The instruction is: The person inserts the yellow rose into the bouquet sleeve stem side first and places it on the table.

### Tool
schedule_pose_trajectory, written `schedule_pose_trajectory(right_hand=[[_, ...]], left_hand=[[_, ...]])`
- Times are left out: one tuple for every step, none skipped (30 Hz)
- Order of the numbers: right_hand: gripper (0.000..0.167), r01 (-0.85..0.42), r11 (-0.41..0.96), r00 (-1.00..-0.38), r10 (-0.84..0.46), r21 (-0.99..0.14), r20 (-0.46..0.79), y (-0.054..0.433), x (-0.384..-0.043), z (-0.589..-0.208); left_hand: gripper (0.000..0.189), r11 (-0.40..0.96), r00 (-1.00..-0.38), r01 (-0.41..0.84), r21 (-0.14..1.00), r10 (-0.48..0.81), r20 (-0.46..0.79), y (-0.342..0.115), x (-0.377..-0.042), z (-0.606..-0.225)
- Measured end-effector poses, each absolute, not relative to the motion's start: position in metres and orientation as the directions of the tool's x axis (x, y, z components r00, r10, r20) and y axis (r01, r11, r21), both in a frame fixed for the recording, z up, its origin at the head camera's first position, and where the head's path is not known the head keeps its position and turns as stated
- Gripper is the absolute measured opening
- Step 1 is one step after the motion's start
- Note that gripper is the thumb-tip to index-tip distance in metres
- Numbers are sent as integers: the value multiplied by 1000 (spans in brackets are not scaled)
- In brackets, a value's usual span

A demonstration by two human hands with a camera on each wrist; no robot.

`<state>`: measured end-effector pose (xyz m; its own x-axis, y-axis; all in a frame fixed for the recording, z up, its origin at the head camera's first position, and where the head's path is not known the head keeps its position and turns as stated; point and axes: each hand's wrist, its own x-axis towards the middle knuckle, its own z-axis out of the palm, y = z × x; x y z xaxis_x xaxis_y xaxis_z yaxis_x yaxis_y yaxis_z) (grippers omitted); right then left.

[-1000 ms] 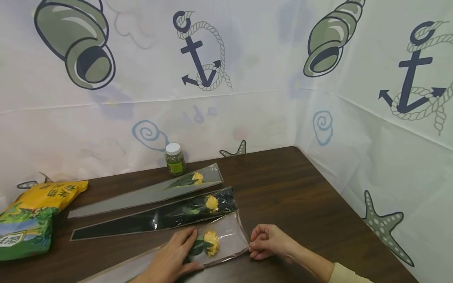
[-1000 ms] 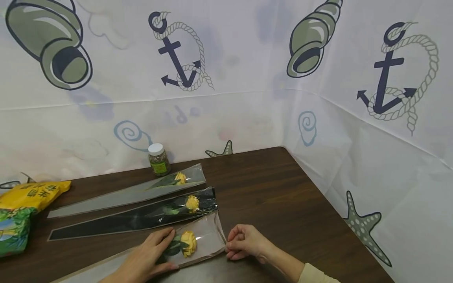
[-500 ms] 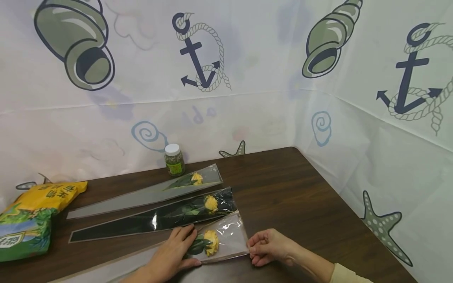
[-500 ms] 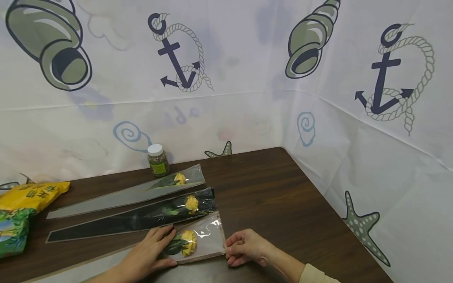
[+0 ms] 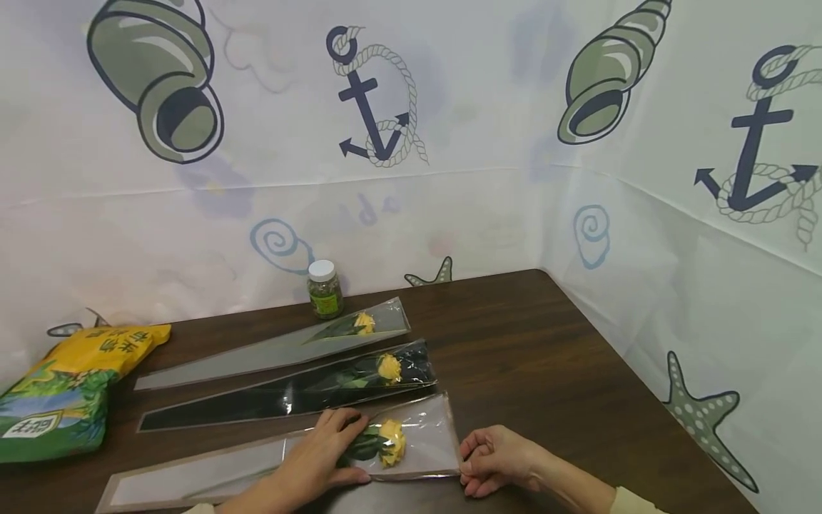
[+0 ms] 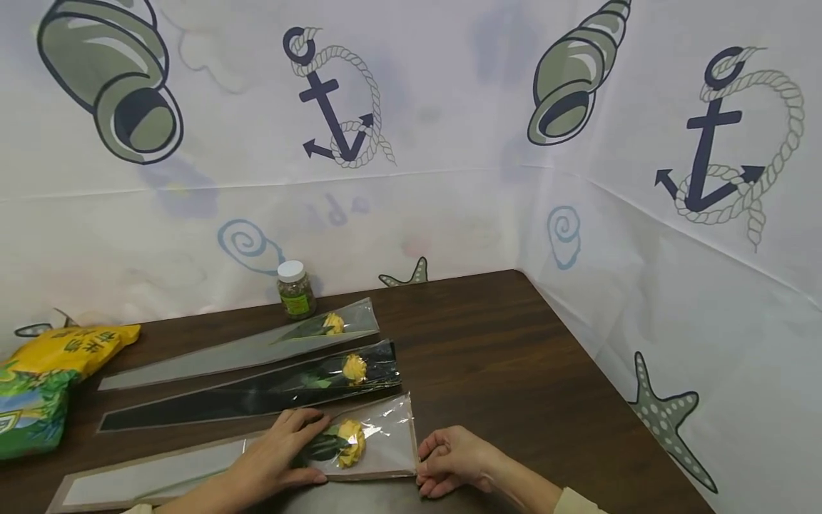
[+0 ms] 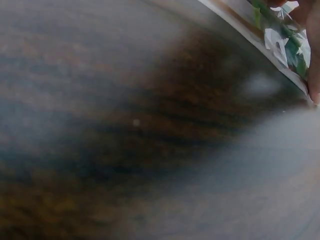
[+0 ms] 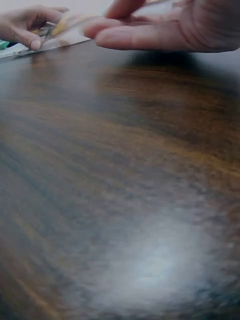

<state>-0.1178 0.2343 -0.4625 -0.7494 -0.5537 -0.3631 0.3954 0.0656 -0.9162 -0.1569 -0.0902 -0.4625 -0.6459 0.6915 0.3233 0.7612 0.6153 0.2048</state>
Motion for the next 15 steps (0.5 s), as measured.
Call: schedule_pose_trajectory(right_hand=[[23,395,65,-742,-565,-916,-360,235,-118,-463],[22,394,65,-736,-575,-917,-357,236,-118,-462],[22,393,65,-731,-584,-917,-354,236,-119,-462],[22,391,66,-726,-591,-918,-352,237,-119,-462],[22,391,67,-723,-596,-918,-351,237,-120,-462],[22,391,66,-721,-598,-918,-350,237,-121,-462],[21,392,66,-719,-600,-918,-350,237,-121,-462],[22,392,67,-719,-601,-918,-351,237,-122,-462],[22,392,68,-718,-602,-918,-351,236,-123,-462],[21,392,68,-716,-603,-917,-351,236,-123,-462],[21,393,69,-715,-604,-917,-352,236,-124,-462],[21,395,69,-713,-605,-916,-353,236,-124,-462],[20,396,70,-712,-606,-915,-354,236,-124,-462],[19,397,70,-711,-606,-915,-355,235,-124,-462],[17,398,71,-711,-606,-914,-357,235,-125,-462]], left_hand=[[74,610,-646,762,218,689,328,-90,-157,-462],[75,608,-651,758,236,685,326,-90,-158,-461],[76,607,-657,754,253,681,324,-91,-158,-460],[77,608,-665,747,269,675,319,-91,-158,-459],[79,611,-675,738,286,669,312,-92,-158,-458],[80,613,-683,730,302,663,307,-93,-158,-457],[80,614,-688,725,312,658,305,-94,-158,-456],[81,620,-695,719,315,654,299,-94,-158,-456],[82,624,-698,716,314,650,299,-95,-157,-455],[83,628,-701,713,312,648,298,-96,-157,-455],[84,632,-705,709,313,644,297,-96,-157,-454],[84,636,-709,705,314,641,294,-97,-157,-454],[85,641,-715,699,316,637,288,-98,-157,-454],[85,648,-722,692,318,634,279,-99,-157,-454],[85,653,-728,684,325,632,265,-100,-157,-454]])
